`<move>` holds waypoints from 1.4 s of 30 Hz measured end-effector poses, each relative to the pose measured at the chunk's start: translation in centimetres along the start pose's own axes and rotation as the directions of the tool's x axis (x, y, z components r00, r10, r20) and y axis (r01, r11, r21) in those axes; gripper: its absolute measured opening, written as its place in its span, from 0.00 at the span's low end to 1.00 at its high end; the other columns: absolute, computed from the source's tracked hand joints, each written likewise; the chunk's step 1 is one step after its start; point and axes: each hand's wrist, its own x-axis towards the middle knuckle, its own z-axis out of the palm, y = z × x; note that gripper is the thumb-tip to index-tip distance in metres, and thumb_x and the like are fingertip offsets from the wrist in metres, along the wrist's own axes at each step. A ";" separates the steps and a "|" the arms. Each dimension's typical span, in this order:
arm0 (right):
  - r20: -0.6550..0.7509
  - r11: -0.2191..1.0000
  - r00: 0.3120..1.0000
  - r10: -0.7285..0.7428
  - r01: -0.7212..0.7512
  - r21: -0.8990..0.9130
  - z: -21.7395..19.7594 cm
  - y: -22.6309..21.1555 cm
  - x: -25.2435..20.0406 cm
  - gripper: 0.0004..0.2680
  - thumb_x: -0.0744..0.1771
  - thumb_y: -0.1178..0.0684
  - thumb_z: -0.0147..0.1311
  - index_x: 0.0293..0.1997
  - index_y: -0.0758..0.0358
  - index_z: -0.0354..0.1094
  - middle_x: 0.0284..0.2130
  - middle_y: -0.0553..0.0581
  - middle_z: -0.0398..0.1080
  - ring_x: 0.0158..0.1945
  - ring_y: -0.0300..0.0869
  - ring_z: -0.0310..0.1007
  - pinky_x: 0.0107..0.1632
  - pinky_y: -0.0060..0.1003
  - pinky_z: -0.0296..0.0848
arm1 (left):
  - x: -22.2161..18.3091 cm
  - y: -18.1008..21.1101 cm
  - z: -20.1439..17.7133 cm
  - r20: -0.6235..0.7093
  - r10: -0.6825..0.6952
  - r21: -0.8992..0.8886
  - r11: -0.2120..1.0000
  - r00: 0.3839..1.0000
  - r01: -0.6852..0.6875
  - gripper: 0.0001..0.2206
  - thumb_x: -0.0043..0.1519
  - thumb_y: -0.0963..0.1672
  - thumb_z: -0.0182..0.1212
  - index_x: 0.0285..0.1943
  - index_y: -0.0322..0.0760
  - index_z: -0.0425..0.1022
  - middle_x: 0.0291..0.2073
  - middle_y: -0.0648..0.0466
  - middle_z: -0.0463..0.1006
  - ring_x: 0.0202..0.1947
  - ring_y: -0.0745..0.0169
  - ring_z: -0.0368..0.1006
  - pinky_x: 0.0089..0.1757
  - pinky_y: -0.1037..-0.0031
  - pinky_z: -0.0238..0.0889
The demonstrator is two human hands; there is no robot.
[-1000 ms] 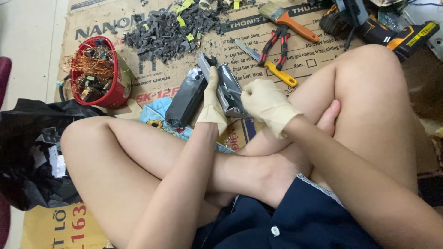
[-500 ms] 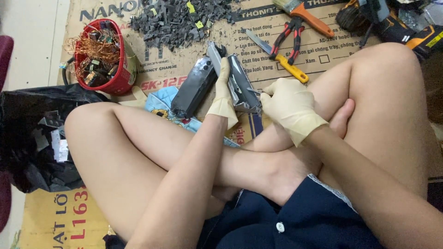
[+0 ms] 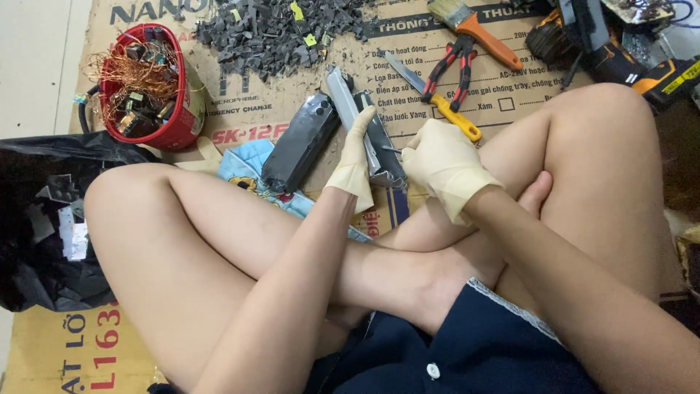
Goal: Scraping residue or excess material from a plastic electronic component housing using a small tool while sitting on the floor.
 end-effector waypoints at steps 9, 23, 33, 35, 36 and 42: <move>-0.060 0.997 0.996 -0.072 0.075 0.037 0.7 0.0 -2.2 0.12 0.63 0.43 0.50 0.44 0.49 0.80 0.45 0.63 0.78 0.56 0.59 0.74 0.59 0.52 0.73 | 1.4 -0.7 -0.1 -0.046 0.021 0.025 0.999 0.999 -0.020 0.40 0.38 0.51 0.83 0.60 0.31 0.73 0.38 0.43 0.82 0.31 0.51 0.81 0.33 0.63 0.79; -0.064 0.996 0.996 -0.056 0.060 0.065 2.4 1.5 0.3 0.10 0.63 0.41 0.51 0.37 0.43 0.80 0.39 0.61 0.79 0.52 0.57 0.76 0.53 0.53 0.76 | 3.9 -1.6 -0.8 0.001 0.042 0.007 0.999 0.999 -0.042 0.40 0.40 0.51 0.83 0.62 0.32 0.72 0.42 0.43 0.81 0.37 0.50 0.81 0.35 0.64 0.79; -0.009 0.975 0.983 -0.182 0.179 -0.129 1.5 2.3 1.1 0.09 0.65 0.42 0.51 0.43 0.32 0.79 0.39 0.59 0.79 0.53 0.58 0.75 0.55 0.56 0.75 | 0.8 -1.1 -0.8 0.075 -0.007 -0.054 0.998 0.997 0.011 0.35 0.42 0.51 0.80 0.57 0.34 0.73 0.39 0.43 0.82 0.33 0.50 0.81 0.32 0.65 0.80; -0.004 0.995 0.995 -0.098 0.098 0.026 3.5 4.5 5.0 0.08 0.63 0.41 0.53 0.41 0.34 0.80 0.39 0.57 0.79 0.53 0.55 0.75 0.56 0.52 0.74 | 2.0 -1.1 -1.1 0.089 0.003 -0.034 0.999 0.996 0.000 0.37 0.43 0.52 0.80 0.60 0.34 0.72 0.42 0.42 0.81 0.36 0.48 0.81 0.34 0.63 0.80; 0.017 0.984 1.000 -0.013 0.010 0.180 4.6 5.6 6.9 0.09 0.61 0.40 0.55 0.39 0.36 0.80 0.39 0.55 0.79 0.53 0.51 0.76 0.56 0.48 0.73 | 2.5 -1.2 -1.3 0.102 0.011 -0.014 1.000 0.995 -0.010 0.38 0.43 0.53 0.80 0.62 0.34 0.71 0.45 0.41 0.81 0.39 0.46 0.81 0.36 0.61 0.81; -0.059 0.803 0.998 0.029 0.012 0.596 1.1 2.1 4.5 0.12 0.60 0.46 0.63 0.43 0.58 0.79 0.31 0.58 0.78 0.25 0.37 0.79 0.29 0.29 0.77 | -1.5 -0.5 -0.6 0.146 0.004 -0.063 0.998 0.989 0.005 0.30 0.46 0.53 0.78 0.51 0.33 0.76 0.35 0.45 0.83 0.28 0.52 0.82 0.28 0.66 0.79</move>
